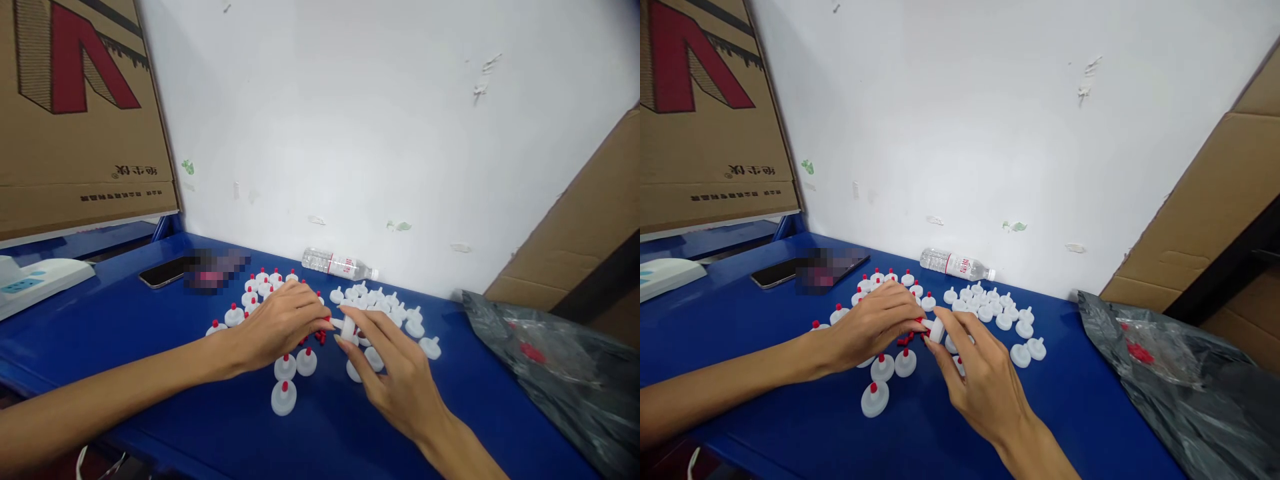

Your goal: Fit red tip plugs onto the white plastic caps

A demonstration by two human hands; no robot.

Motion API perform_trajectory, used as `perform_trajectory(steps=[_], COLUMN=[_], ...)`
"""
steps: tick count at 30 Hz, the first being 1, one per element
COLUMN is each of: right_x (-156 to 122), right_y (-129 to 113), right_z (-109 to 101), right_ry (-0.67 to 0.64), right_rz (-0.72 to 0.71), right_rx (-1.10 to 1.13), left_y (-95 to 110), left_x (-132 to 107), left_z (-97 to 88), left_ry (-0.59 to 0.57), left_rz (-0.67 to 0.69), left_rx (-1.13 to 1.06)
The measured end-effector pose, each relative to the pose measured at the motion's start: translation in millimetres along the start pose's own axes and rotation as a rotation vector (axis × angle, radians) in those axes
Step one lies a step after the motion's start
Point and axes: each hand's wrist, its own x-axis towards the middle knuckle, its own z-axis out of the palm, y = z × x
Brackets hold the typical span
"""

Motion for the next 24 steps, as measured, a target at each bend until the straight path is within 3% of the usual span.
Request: perform_trajectory(steps=[6,13,17,24], right_x=[-2,4,4,1], right_y=[-4,5,17,47], right_z=[-1,-5,-15,-40], right_ry=[0.057,0.003,0.034,-0.02], right_rz=[-0.089,-0.129,-0.027,0.301], right_rx=[-0.024,-0.221,-0.354,-0.473], left_y=[6,5,-4,-11], left_x=[2,3,0,-5], left_z=[-2.9,-2.2,-1.1,0.7], left_ry=[-0.032,-0.108,-0.198,-0.331], left_rz=[0.027,0.0,-0.047,-0.111], left_rx=[-0.073,-0.009,0.048,0.07])
